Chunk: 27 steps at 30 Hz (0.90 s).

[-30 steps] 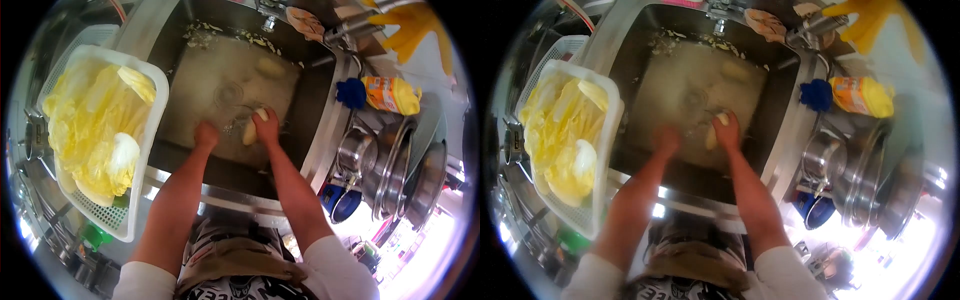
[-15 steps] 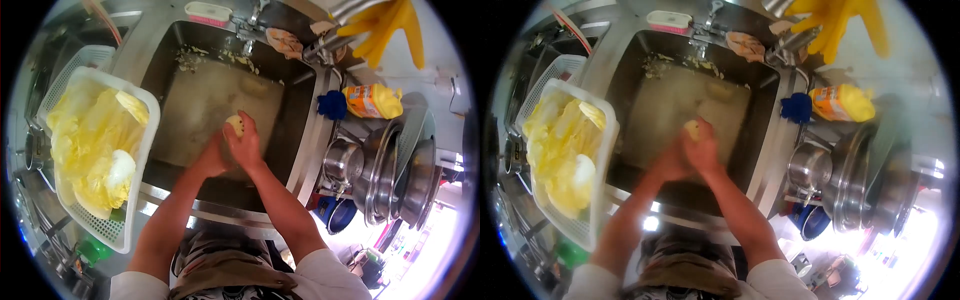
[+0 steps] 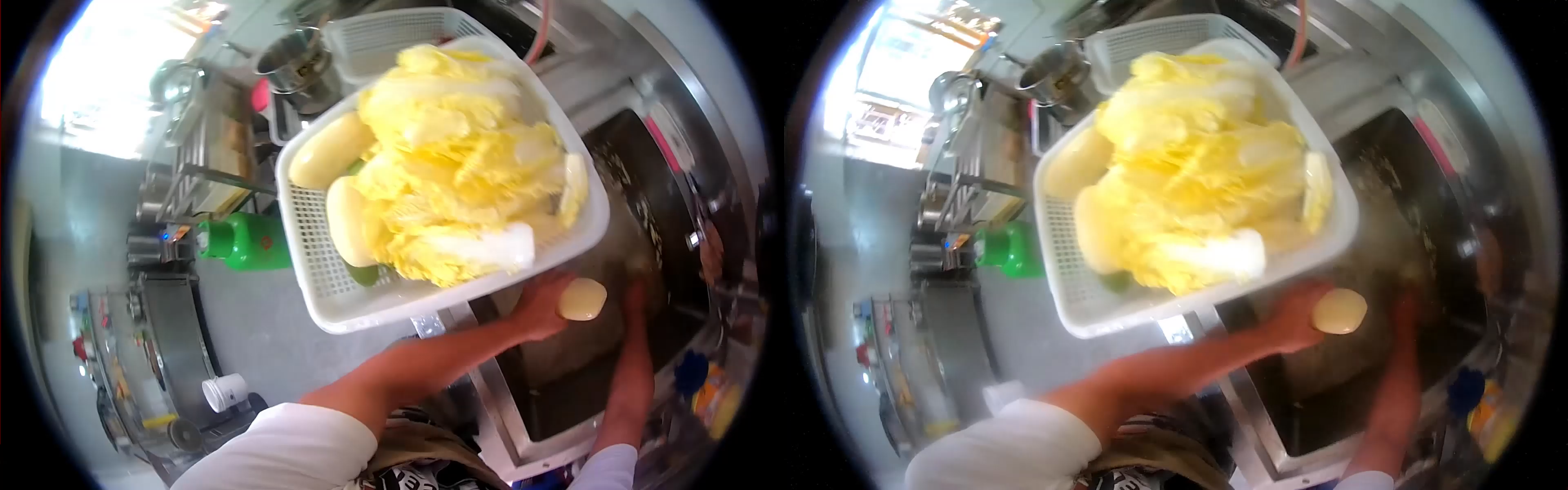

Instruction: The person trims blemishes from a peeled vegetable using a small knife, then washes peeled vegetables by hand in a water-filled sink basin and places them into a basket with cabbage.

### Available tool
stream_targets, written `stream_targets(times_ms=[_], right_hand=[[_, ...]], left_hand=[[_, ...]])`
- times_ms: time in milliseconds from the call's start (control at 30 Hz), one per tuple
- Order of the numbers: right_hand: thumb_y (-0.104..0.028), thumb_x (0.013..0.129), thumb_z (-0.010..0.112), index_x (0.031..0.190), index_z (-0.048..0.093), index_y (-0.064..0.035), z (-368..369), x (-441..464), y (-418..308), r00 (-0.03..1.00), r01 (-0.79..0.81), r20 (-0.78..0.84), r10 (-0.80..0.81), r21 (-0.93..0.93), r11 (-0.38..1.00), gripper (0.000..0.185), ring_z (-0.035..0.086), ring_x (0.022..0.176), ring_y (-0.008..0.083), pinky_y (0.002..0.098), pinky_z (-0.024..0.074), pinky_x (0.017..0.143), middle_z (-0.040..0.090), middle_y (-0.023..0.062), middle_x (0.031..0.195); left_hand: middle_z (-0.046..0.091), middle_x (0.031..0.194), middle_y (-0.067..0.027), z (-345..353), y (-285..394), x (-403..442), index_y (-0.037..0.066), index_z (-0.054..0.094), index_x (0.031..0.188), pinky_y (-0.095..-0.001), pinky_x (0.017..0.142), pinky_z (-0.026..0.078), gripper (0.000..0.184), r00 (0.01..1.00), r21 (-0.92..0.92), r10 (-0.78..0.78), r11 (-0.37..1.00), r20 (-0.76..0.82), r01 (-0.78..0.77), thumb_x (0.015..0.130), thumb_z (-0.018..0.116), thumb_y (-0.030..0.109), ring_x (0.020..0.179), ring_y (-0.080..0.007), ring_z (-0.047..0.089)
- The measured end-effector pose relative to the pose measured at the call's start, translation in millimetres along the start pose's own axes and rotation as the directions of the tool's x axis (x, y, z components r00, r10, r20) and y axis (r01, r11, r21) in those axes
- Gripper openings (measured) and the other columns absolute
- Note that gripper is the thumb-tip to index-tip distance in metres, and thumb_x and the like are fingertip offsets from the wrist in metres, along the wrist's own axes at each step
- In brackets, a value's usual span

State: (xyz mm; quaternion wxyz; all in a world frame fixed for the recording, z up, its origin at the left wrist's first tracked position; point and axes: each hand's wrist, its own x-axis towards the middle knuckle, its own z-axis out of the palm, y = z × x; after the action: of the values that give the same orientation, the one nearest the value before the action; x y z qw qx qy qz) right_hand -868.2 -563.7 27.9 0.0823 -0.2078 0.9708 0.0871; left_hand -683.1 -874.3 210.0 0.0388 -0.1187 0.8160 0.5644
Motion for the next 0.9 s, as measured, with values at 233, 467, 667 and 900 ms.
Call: stream_targets(times_ms=[233, 467, 667, 900], right_hand=[[-0.019, 0.088, 0.056, 0.126, 0.052, 0.0003, 31.1, 1.2, -17.1, 0.989, -0.020, 0.142, 0.041, -0.144, 0.989, 0.043, 0.050, 0.120, 0.0370, 0.0439, 0.0374, 0.104, 0.056, 0.0225, 0.125], [-0.024, 0.087, 0.057, 0.129, 0.049, -0.0004, 51.8, -58.2, -72.4, 0.974, -0.005, 0.227, 0.009, -0.019, 1.000, 0.049, 0.049, 0.121, 0.0367, 0.0434, 0.0373, 0.105, 0.055, 0.0227, 0.127], [-0.027, 0.084, 0.060, 0.131, 0.047, -0.0005, 45.7, -101.4, -108.8, 0.987, -0.092, 0.159, 0.028, 0.405, 0.910, 0.055, 0.049, 0.121, 0.0366, 0.0434, 0.0379, 0.105, 0.054, 0.0230, 0.128], [-0.034, 0.081, 0.064, 0.132, 0.045, 0.0008, -34.7, -121.0, -165.3, 0.908, -0.411, 0.257, 0.331, 0.392, 0.823, 0.065, 0.052, 0.116, 0.0373, 0.0423, 0.0422, 0.100, 0.056, 0.0218, 0.125]], left_hand=[[0.050, 0.130, -0.0162, -26.3, 12.8, -25.3, 0.006, 0.049, 0.129, -0.0456, 0.105, 0.035, 0.079, 0.902, 0.071, 0.431, 0.901, -0.029, -0.428, 0.059, 0.084, 0.019, 0.123, -0.0366, 0.044], [0.056, 0.119, -0.0210, -109.0, 109.9, -72.7, 0.001, 0.054, 0.125, -0.0436, 0.089, 0.049, 0.073, 0.799, 0.126, 0.597, 0.799, -0.063, -0.588, 0.062, 0.083, 0.023, 0.105, -0.0383, 0.058], [0.060, 0.111, -0.0155, -259.5, 138.5, -118.5, 0.008, 0.055, 0.126, -0.0425, 0.087, 0.048, 0.072, 0.984, 0.585, 0.179, 0.795, 0.023, -0.158, 0.060, 0.080, 0.022, 0.101, -0.0344, 0.058], [0.062, 0.107, -0.0154, -302.5, 79.4, -136.9, 0.004, 0.064, 0.112, -0.0393, 0.083, 0.050, 0.056, 0.994, 0.476, 0.046, 0.880, -0.104, 0.009, 0.063, 0.081, 0.022, 0.094, -0.0328, 0.061]])
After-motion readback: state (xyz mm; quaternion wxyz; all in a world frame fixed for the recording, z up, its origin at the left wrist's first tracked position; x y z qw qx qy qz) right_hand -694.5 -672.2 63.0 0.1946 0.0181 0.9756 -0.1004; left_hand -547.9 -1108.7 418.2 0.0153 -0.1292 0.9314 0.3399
